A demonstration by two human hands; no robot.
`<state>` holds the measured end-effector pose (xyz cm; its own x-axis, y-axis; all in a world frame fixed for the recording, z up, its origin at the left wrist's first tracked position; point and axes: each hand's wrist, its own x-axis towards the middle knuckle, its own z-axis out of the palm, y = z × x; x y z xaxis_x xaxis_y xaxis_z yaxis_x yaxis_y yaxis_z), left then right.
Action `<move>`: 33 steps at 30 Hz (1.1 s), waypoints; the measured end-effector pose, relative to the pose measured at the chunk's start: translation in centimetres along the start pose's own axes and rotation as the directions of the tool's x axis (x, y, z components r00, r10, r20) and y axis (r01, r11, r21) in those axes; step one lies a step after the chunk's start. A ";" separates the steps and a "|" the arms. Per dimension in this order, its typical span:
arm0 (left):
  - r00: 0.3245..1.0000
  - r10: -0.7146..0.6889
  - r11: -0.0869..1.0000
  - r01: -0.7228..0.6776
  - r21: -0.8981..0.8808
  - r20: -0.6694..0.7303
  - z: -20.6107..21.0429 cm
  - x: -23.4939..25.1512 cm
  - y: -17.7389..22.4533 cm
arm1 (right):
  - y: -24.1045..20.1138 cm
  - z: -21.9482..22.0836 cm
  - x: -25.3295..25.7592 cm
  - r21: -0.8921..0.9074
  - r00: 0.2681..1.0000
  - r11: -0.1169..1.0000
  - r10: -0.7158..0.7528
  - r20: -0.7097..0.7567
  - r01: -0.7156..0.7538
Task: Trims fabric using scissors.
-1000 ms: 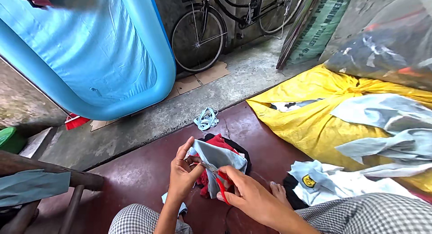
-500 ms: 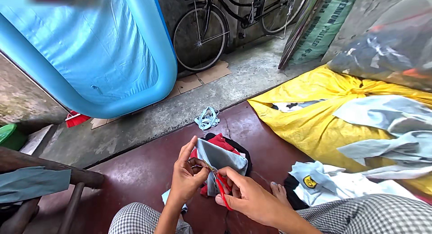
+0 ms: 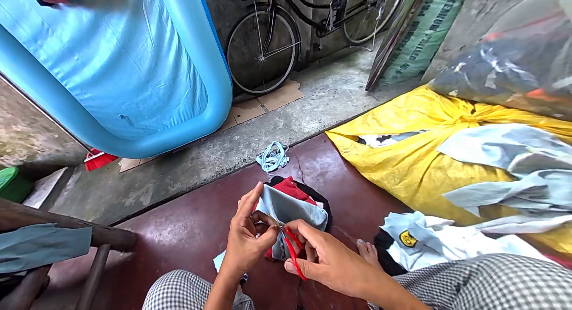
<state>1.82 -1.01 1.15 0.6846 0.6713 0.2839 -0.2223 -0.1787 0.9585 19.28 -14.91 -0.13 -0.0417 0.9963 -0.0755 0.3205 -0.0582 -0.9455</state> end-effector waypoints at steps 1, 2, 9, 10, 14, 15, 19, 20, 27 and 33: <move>1.000 0.008 1.000 -0.008 0.004 0.002 0.0 0.0 0.0 | 0.0 -0.1 0.0 -0.003 1.000 1.000 -0.001 -0.004 0.001; 1.000 0.014 1.000 -0.014 0.008 0.004 0.0 0.0 0.1 | 0.0 -0.1 0.0 -0.003 1.000 1.000 -0.006 -0.012 0.006; 1.000 0.026 1.000 -0.026 0.012 -0.002 -0.1 -0.1 0.2 | 0.1 -0.4 0.1 0.011 0.999 1.000 -0.027 -0.028 0.028; 1.000 0.025 1.000 -0.025 0.011 0.005 -0.1 -0.1 0.2 | 0.1 -0.4 0.1 0.017 0.999 0.999 -0.033 -0.016 0.033; 0.999 0.017 1.000 -0.017 0.005 0.036 0.3 -0.4 0.0 | -0.1 -0.4 0.2 0.007 0.999 0.999 -0.037 -0.004 0.037; 0.999 0.020 1.000 -0.020 -0.001 0.038 0.4 -0.4 0.0 | -0.1 -0.5 0.2 0.008 0.999 0.999 -0.034 -0.008 0.034; 0.999 0.030 0.999 -0.030 -0.012 0.038 0.3 -0.5 0.0 | 0.2 -0.4 0.3 0.059 0.998 0.998 -0.029 -0.050 0.032; 0.999 0.030 0.999 -0.030 -0.013 0.039 0.3 -0.5 0.0 | 0.3 -0.5 0.3 0.075 0.999 0.997 -0.032 -0.044 0.035; 0.997 0.010 1.000 -0.008 -0.021 0.082 0.7 -0.8 -0.3 | 0.4 -1.2 0.5 0.152 0.997 0.988 -0.036 0.071 0.025; 0.997 -0.004 0.999 0.008 -0.049 0.076 0.9 -0.8 -0.3 | 0.2 -1.6 0.5 0.206 0.997 0.979 -0.024 0.068 0.010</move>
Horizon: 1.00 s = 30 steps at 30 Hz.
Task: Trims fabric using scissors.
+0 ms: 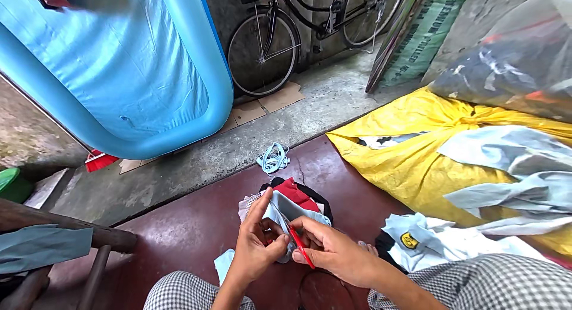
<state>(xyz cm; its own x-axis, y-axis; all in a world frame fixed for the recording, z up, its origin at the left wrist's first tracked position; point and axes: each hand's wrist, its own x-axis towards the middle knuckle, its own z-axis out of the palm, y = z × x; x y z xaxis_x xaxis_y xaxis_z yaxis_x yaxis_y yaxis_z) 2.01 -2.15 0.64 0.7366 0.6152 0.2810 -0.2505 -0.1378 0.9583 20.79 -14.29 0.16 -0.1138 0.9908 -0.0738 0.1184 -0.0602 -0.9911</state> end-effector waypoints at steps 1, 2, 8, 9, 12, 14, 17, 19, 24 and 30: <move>1.000 0.000 1.000 0.000 -0.005 -0.002 0.1 0.0 -0.1 | 0.0 -0.1 0.0 0.025 1.000 1.000 0.005 0.007 -0.005; 1.000 0.000 1.000 -0.001 -0.012 -0.007 0.1 0.0 -0.1 | -0.1 -0.1 0.0 0.055 1.000 0.998 0.005 0.020 -0.006; 1.000 -0.015 0.999 0.015 -0.043 0.009 0.6 -0.3 -0.2 | -0.1 -0.3 0.1 0.142 0.997 0.990 -0.003 0.081 -0.009; 1.000 -0.019 0.999 0.020 -0.043 0.012 0.7 -0.3 -0.2 | 0.0 -0.3 0.1 0.139 0.997 0.990 -0.009 0.078 -0.001; 1.000 -0.018 0.998 0.019 -0.056 0.013 0.8 -0.3 -0.4 | 0.0 -0.4 0.1 0.143 0.997 0.990 -0.015 0.076 0.004; 1.000 -0.023 0.998 0.023 -0.064 0.007 0.8 -0.4 -0.4 | 0.0 -0.4 0.1 0.153 0.997 0.988 -0.008 0.075 -0.003; 1.000 -0.020 0.998 0.020 -0.061 0.003 1.0 -0.5 -0.5 | -0.2 -0.6 0.1 0.167 0.997 0.986 0.011 0.078 -0.024; 1.000 -0.018 0.998 0.018 -0.055 -0.003 1.1 -0.5 -0.6 | -0.2 -0.5 0.1 0.189 0.996 0.982 0.003 0.084 -0.019; 1.000 -0.009 0.998 0.009 -0.058 0.006 1.6 -0.7 -1.2 | 0.2 -0.4 0.2 0.184 0.998 0.983 -0.006 0.058 -0.005; 1.000 -0.013 0.998 0.013 -0.055 0.002 1.7 -0.5 -1.4 | 0.1 -0.1 0.4 0.186 0.999 0.983 0.000 -0.038 0.007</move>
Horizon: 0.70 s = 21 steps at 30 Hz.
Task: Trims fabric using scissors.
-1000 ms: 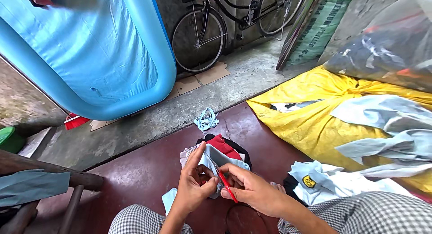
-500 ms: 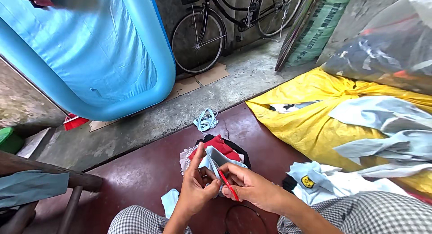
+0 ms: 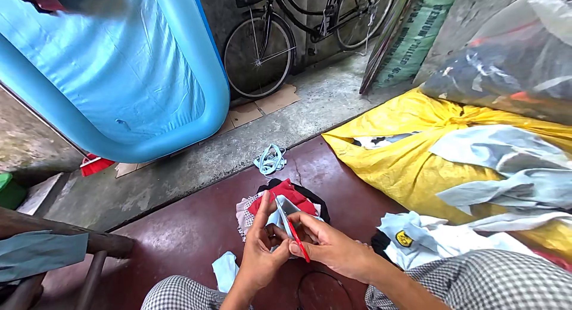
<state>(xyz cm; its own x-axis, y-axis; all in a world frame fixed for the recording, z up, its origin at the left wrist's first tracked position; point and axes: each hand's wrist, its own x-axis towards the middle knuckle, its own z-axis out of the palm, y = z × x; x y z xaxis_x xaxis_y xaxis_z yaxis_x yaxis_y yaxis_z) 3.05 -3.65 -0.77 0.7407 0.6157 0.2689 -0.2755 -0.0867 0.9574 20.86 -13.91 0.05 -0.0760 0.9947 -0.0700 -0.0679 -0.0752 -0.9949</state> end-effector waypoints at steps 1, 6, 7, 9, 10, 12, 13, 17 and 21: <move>1.000 -0.002 1.000 0.002 -0.003 -0.003 0.0 0.0 0.0 | 0.1 0.1 0.0 0.008 1.000 1.000 0.000 -0.025 0.000; 0.999 -0.031 0.999 0.030 -0.033 -0.012 0.2 0.1 -0.2 | 0.1 0.6 0.1 -0.015 0.988 1.000 0.000 -0.153 -0.002; 0.999 -0.041 0.998 0.040 -0.042 -0.016 0.2 0.1 -0.2 | 0.2 0.6 0.1 -0.034 0.986 0.999 -0.005 -0.170 -0.001; 0.998 -0.066 0.996 0.065 -0.063 -0.012 0.1 0.2 -0.3 | 0.1 0.7 0.1 -0.074 0.982 0.997 0.002 -0.188 -0.016; 0.997 -0.078 0.993 0.078 -0.088 0.000 -0.1 0.2 -0.3 | 0.0 0.7 0.1 -0.089 0.982 0.996 0.009 -0.189 -0.026; 0.993 -0.115 0.975 0.116 -0.188 0.015 -0.3 0.4 -0.4 | -0.3 0.6 0.0 -0.131 0.982 0.990 0.023 -0.190 -0.048; 0.989 -0.146 0.956 0.144 -0.256 0.009 -0.4 0.5 -0.4 | -0.4 0.5 0.0 -0.172 0.979 0.983 0.029 -0.199 -0.064; 0.973 -0.206 0.940 0.166 -0.299 -0.108 -0.9 0.9 -0.2 | -0.8 0.2 -0.1 -0.349 0.972 0.928 0.054 -0.228 -0.134; 0.961 -0.134 0.986 0.106 -0.126 -0.242 -1.4 1.3 -0.4 | -0.6 0.3 -0.4 -0.435 0.971 0.881 0.097 -0.220 -0.186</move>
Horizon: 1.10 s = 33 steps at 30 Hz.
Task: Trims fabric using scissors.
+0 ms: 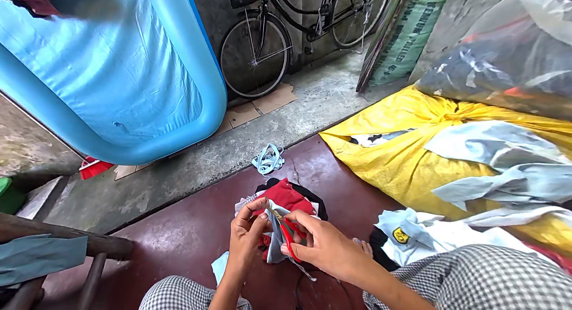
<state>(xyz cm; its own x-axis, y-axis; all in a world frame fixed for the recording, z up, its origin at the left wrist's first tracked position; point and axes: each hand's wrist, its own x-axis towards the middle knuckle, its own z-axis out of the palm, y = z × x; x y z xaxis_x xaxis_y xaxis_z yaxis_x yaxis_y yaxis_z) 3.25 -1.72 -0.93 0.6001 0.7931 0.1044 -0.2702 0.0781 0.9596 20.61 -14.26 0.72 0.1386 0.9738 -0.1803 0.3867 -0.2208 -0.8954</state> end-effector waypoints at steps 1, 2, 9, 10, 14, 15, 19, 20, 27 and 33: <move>1.000 0.001 1.000 -0.001 0.003 -0.017 0.0 0.0 0.1 | 0.1 0.1 0.0 -0.017 1.000 1.000 0.005 -0.001 -0.005; 0.999 -0.016 1.000 0.015 -0.011 -0.043 0.1 0.1 0.2 | 0.1 0.2 0.0 -0.039 1.000 0.999 0.009 -0.003 -0.009; 0.959 -0.272 0.959 0.277 0.066 -0.078 -0.2 0.7 0.9 | -0.8 0.8 -0.6 -0.427 0.999 0.903 0.053 0.010 -0.043; 0.953 -0.288 0.951 0.296 0.091 -0.094 -0.1 0.6 0.9 | -1.0 1.0 -0.7 -0.480 0.998 0.876 0.061 0.014 -0.047; 0.937 -0.322 0.932 0.339 0.130 -0.133 -0.2 0.5 0.3 | -1.1 1.7 -0.8 -0.595 0.998 0.803 0.058 0.014 -0.038; 0.934 -0.331 0.930 0.347 0.121 -0.136 -0.2 0.6 0.4 | -1.2 1.7 -0.8 -0.613 0.999 0.789 0.051 0.006 -0.036; 0.917 -0.379 0.925 0.379 -0.026 -0.128 -0.1 0.6 0.7 | -1.2 1.4 -0.8 -0.638 0.998 0.768 0.052 -0.025 -0.056; 0.908 -0.398 0.918 0.393 -0.063 -0.134 0.0 0.6 0.8 | -1.1 1.3 -0.8 -0.637 0.998 0.769 0.046 -0.035 -0.058; 0.881 -0.427 0.902 0.431 -0.027 -0.206 0.4 0.4 0.1 | -0.7 2.2 -1.1 -0.720 0.993 0.691 -0.035 -0.117 -0.060; 0.877 -0.416 0.905 0.426 -0.014 -0.238 0.8 0.4 -0.2 | -0.5 2.6 -0.8 -0.768 0.978 0.632 -0.078 -0.193 -0.101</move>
<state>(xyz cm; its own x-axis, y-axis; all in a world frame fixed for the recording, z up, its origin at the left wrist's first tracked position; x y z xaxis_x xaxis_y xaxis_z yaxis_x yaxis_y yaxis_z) 4.20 -1.89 -0.89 0.4598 0.8072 -0.3702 0.0004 0.4166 0.9091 17.90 -14.82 0.28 0.2816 0.9591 -0.0283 0.9307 -0.2802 -0.2352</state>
